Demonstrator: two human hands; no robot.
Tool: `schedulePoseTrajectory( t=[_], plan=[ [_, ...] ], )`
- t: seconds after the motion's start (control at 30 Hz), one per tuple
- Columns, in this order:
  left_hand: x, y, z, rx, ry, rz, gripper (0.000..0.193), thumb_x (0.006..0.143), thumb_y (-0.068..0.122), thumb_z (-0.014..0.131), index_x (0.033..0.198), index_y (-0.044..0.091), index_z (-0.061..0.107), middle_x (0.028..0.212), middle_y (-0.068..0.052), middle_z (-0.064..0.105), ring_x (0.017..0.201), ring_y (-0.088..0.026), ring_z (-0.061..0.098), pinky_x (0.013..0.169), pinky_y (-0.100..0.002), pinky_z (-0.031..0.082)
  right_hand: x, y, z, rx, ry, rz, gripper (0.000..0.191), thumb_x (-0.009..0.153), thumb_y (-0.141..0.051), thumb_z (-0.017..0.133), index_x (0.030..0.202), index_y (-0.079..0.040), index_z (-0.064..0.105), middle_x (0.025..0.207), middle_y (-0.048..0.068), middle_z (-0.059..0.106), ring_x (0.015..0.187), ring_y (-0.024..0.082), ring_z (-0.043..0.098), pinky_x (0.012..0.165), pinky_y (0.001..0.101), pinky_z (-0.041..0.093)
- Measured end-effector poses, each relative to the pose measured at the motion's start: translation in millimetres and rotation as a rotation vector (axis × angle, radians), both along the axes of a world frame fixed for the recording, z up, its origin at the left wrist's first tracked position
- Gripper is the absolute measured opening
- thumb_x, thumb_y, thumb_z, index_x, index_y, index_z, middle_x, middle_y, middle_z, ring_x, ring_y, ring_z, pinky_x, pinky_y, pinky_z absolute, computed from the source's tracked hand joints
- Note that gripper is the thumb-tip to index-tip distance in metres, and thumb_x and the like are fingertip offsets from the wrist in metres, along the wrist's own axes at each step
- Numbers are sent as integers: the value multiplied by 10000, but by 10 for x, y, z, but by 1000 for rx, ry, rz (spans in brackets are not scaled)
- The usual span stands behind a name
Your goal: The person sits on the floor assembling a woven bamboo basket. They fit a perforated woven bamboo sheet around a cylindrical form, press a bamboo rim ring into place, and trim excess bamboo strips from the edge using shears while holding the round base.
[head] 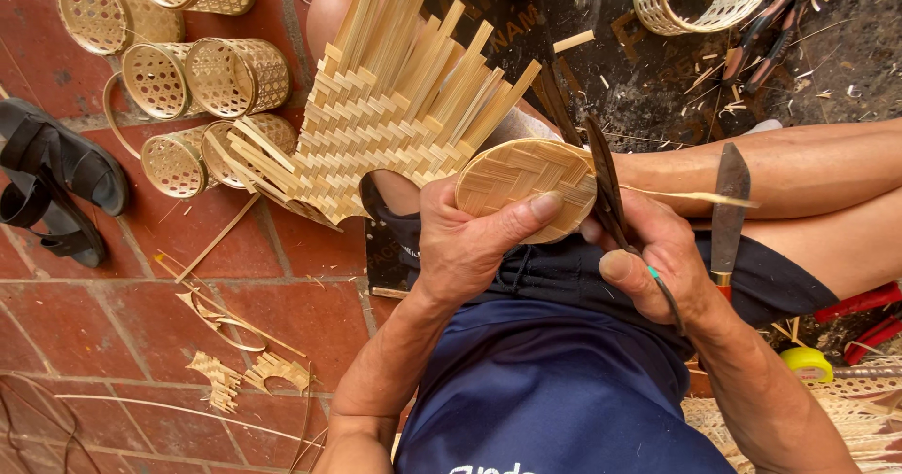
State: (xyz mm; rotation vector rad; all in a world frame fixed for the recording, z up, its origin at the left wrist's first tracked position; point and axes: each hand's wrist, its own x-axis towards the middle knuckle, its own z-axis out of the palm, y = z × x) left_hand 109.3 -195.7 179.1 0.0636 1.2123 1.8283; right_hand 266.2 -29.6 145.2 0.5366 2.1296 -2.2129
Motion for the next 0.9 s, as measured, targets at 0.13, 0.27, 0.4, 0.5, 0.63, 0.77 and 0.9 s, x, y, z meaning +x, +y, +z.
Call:
schedulePoseTrajectory(
  t=[0.13, 0.27, 0.4, 0.5, 0.63, 0.77, 0.9],
  plan=[
    [-17, -42, -18, -18, 1, -32, 306, 970, 14, 756, 1254, -74, 683, 1136, -109, 751, 1010, -150, 722, 920, -306, 616, 53, 37, -51, 71, -111, 40, 762, 889, -680, 639, 1219, 6, 643, 853, 4, 608, 753, 93, 525, 678, 234, 451],
    [-12, -70, -22, -42, 9, -59, 300, 972, 9, 758, 1251, -78, 694, 1121, -109, 757, 994, -146, 720, 904, -300, 611, 103, 65, -72, -14, -40, 48, 719, 912, -584, 667, 1276, 33, 607, 978, 17, 606, 847, 88, 527, 735, 231, 465],
    [-33, -87, -25, -52, 31, -83, 309, 964, 13, 759, 1255, -70, 695, 1129, -105, 758, 1002, -140, 723, 913, -298, 617, 98, 132, -53, -5, -120, 91, 648, 901, -509, 697, 1264, 24, 630, 874, 15, 590, 773, 90, 497, 681, 234, 441],
    [-52, -93, -29, -45, 26, -121, 310, 971, 18, 756, 1262, -67, 697, 1129, -99, 759, 1004, -129, 716, 911, -290, 611, 66, 200, -19, 75, -92, 127, 646, 889, -481, 695, 1292, 18, 618, 854, 14, 568, 749, 98, 489, 666, 236, 432],
    [-56, -83, -23, -72, 27, -167, 308, 962, 19, 756, 1253, -63, 701, 1119, -86, 760, 993, -123, 717, 907, -288, 614, 16, 264, 42, 101, 1, 182, 592, 893, -458, 670, 1255, 4, 600, 925, 18, 562, 807, 107, 497, 716, 240, 442],
    [-65, -66, -10, -61, -22, -178, 308, 959, 12, 757, 1253, -64, 705, 1115, -85, 761, 994, -125, 716, 904, -290, 613, -18, 313, 96, 130, -6, 180, 628, 925, -411, 674, 1351, 40, 580, 980, 51, 610, 831, 130, 523, 751, 276, 458],
    [-73, -61, 6, -66, -27, -204, 310, 954, 15, 756, 1251, -59, 706, 1111, -84, 763, 989, -123, 718, 899, -287, 614, -34, 390, 73, 165, 3, 225, 626, 873, -346, 713, 1345, 42, 575, 999, 72, 630, 862, 152, 551, 784, 291, 480]
  ],
)
